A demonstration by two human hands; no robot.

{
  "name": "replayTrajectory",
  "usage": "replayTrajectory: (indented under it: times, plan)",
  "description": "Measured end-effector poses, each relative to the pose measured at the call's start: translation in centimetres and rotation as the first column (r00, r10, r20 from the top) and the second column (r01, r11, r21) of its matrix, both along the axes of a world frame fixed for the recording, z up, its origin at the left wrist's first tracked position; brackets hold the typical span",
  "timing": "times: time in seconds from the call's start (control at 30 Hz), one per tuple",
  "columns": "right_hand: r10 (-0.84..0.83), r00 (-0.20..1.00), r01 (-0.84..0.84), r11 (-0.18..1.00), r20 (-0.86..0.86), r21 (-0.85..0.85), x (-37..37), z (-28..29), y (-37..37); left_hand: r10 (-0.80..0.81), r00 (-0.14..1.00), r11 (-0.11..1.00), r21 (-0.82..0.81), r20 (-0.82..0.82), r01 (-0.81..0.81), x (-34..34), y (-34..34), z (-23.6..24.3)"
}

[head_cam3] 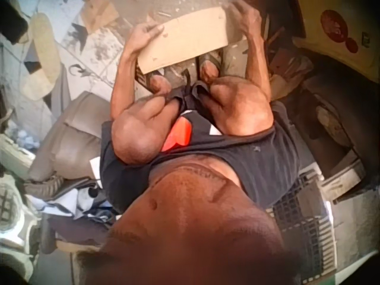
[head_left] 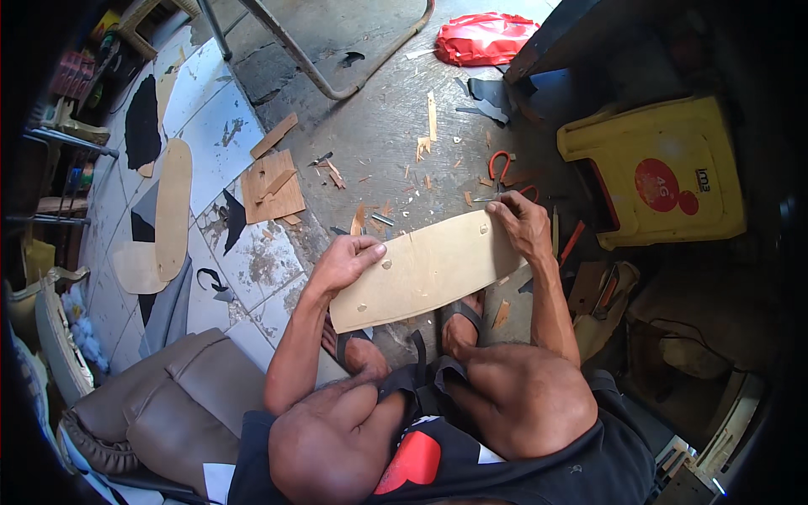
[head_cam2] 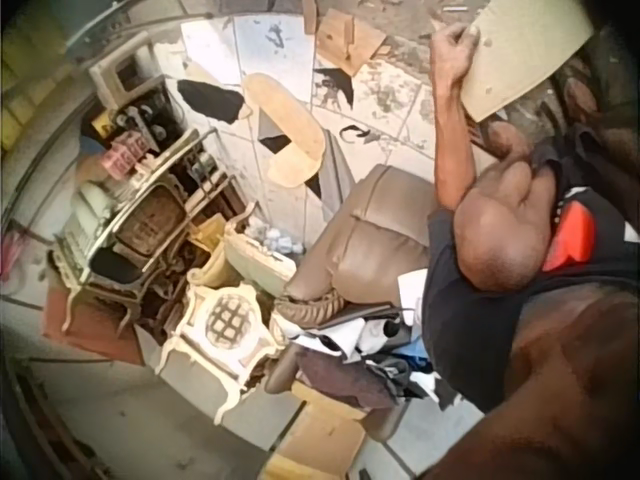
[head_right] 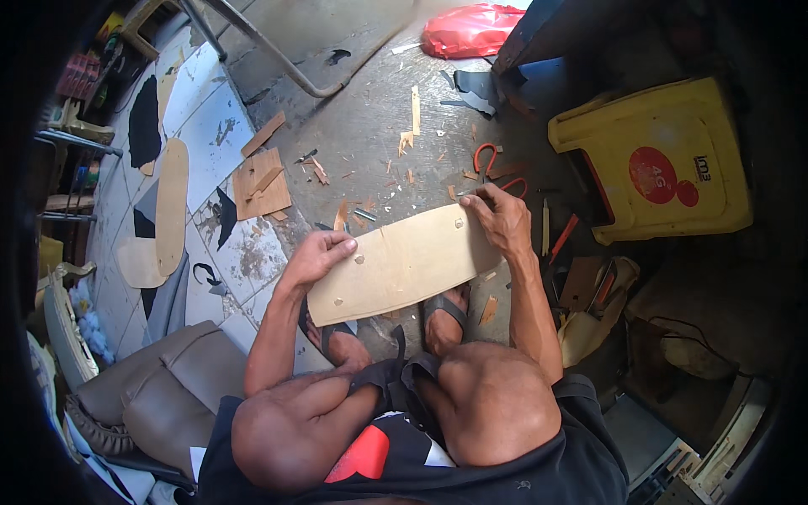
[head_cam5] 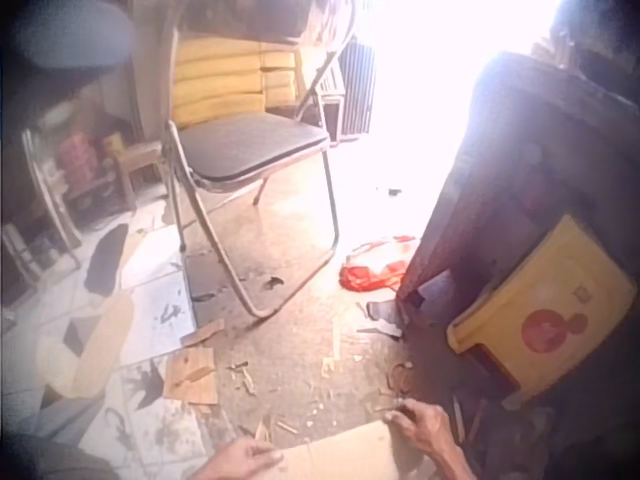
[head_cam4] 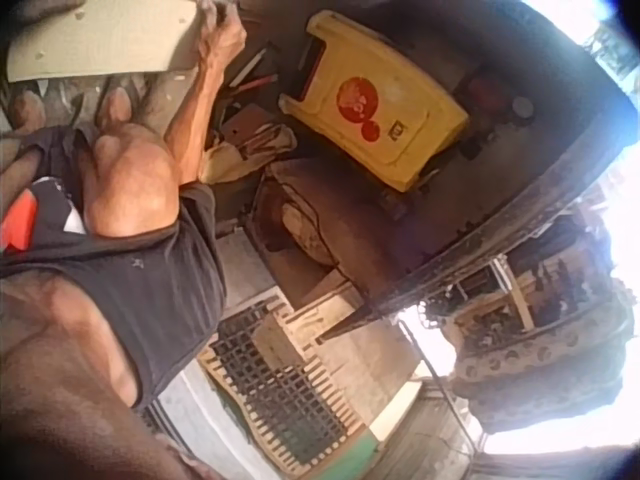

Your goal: The person prepares a wooden base by marking and hammering it, trims a piece of foam with shears, and then attaches a black fabric covering to the foam and base using a staple gun.

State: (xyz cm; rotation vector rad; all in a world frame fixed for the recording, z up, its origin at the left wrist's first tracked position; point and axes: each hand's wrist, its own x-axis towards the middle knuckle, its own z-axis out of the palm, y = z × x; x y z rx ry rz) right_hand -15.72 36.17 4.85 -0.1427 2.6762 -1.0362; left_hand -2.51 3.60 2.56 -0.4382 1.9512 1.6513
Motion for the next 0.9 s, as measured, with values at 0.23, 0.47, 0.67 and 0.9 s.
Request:
replayTrajectory:
  times: [0.23,0.47,0.67,0.9]
  plan:
    - [0.067,0.998,-0.065,0.994,-0.013,0.093,-0.1,0.3,-0.9,0.003,0.996,0.998,0.067,0.094,-0.009,2.4,2.8,-1.5]
    - [0.028,0.895,0.044,0.988,-0.445,0.15,1.5,-2.6,-2.1,0.146,0.975,0.93,0.314,0.165,-0.192,7.2,3.4,-3.1]
    - [-0.126,0.984,0.061,0.901,0.124,0.429,-0.4,-2.3,-2.9,0.089,0.996,0.992,0.083,0.026,-0.091,6.5,0.9,-0.6]
    - [-0.183,0.966,0.156,0.976,0.185,0.148,-0.3,-2.1,-1.9,0.052,0.997,0.995,0.088,-0.052,-0.047,6.0,-0.4,1.2]
